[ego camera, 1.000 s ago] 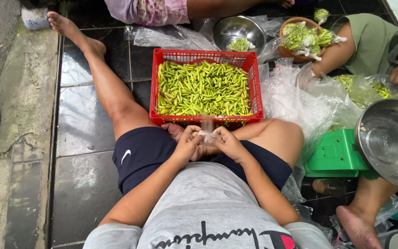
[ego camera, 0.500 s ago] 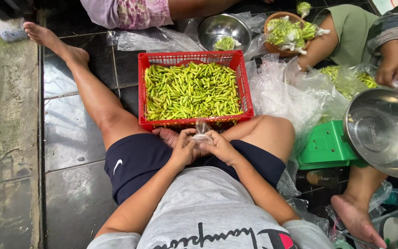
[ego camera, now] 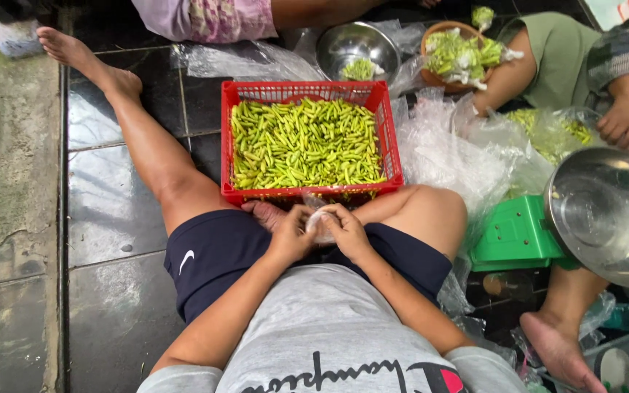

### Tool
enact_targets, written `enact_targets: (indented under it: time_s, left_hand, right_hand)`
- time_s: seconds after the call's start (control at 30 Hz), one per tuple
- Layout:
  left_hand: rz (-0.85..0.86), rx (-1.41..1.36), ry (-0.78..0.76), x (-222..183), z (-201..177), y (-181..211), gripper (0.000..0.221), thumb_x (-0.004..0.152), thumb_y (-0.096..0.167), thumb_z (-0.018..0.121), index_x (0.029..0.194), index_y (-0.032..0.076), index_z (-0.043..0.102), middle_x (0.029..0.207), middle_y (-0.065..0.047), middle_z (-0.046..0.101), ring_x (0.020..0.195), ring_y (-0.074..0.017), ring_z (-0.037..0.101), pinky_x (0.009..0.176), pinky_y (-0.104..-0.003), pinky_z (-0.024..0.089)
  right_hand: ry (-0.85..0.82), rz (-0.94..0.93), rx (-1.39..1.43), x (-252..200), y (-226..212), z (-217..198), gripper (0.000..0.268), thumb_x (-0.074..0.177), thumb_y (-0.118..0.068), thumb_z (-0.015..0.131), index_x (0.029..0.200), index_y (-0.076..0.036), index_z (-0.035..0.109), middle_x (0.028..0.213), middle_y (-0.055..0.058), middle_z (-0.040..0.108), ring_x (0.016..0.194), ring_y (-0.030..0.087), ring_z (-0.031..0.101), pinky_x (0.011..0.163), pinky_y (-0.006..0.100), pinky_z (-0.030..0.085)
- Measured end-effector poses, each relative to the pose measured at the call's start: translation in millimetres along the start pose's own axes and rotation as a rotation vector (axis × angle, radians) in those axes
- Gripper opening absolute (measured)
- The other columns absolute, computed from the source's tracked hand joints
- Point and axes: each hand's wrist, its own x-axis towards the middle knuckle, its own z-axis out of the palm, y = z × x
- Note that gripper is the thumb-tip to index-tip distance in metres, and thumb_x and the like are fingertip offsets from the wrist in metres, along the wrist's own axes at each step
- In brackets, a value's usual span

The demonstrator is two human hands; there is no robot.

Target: The person sorts green peppers from a red plastic crate into small clear plastic bags while sitting on the floor.

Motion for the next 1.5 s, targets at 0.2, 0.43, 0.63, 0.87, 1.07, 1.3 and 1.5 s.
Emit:
enact_targets:
  time_s: [0.2,0.43,0.63,0.87,1.07,1.3,1.5]
  left_hand:
    - [0.041,0.242,-0.031,-1,-21,35,0.019,0.091,0.038,0.066,0.100,0.021,0.068,0.091,-0.009,0.074,0.092,-0.0325,0.073,0.079,-0.046,0.058]
    - [0.043,0.308,0.068,27,-29,54,0.026,0.092,0.039,0.064,0.096,0.013,0.066,0.091,-0.017,0.071,0.094,-0.0416,0.069,0.080,-0.051,0.055]
    - [0.004,0.307,-0.041,37,-17,57,0.019,0.089,0.042,0.065,0.096,0.024,0.071,0.081,-0.007,0.074,0.089,-0.0328,0.074,0.079,-0.046,0.057]
    - [0.488,0.487,-0.100,48,-51,104,0.077,0.069,0.031,0.076,0.141,0.018,0.050,0.131,-0.016,0.054,0.127,-0.0407,0.046,0.106,-0.060,0.032]
    - [0.394,0.366,-0.148,123,-38,49,0.083,0.064,0.034,0.085,0.139,0.016,0.055,0.121,-0.013,0.070,0.126,-0.0365,0.055,0.115,-0.065,0.022]
    - [0.165,-0.442,0.177,165,-50,17,0.050,0.080,0.016,0.087,0.119,-0.008,0.066,0.111,-0.031,0.071,0.112,-0.0409,0.068,0.104,-0.055,0.050]
    - [-0.018,-0.600,0.316,170,-63,-4,0.055,0.084,0.019,0.087,0.126,-0.008,0.063,0.118,-0.022,0.067,0.114,-0.0292,0.062,0.104,-0.045,0.049]
  right_hand:
    - [0.039,-0.151,-0.213,8,-30,-9,0.017,0.097,-0.019,0.070,0.113,-0.018,0.077,0.092,0.005,0.070,0.091,0.021,0.068,0.093,0.039,0.050]
    - [0.270,-0.620,-0.549,8,-53,-7,0.018,0.091,-0.017,0.076,0.108,-0.020,0.074,0.098,-0.004,0.073,0.095,0.015,0.069,0.104,0.037,0.037]
    - [0.177,-0.478,-0.916,12,-46,-19,0.015,0.087,-0.010,0.071,0.100,-0.015,0.073,0.086,0.000,0.078,0.084,0.014,0.071,0.111,0.049,0.027]
    - [0.025,-0.296,-1.022,46,-47,-41,0.033,0.083,-0.030,0.075,0.113,-0.022,0.068,0.104,-0.004,0.075,0.098,0.015,0.068,0.110,0.053,0.026]
    - [-0.030,-0.478,-0.860,99,-70,-25,0.025,0.089,-0.019,0.071,0.113,-0.022,0.071,0.102,-0.002,0.075,0.101,0.016,0.069,0.107,0.049,0.034]
    - [0.083,-0.375,-0.788,192,-44,-45,0.022,0.101,-0.021,0.066,0.123,-0.019,0.065,0.116,-0.001,0.059,0.109,0.024,0.059,0.091,0.047,0.048]
    - [-0.389,-0.229,-1.145,248,5,-16,0.072,0.082,-0.035,0.084,0.145,-0.015,0.055,0.151,0.020,0.038,0.140,0.041,0.035,0.108,0.060,0.039]
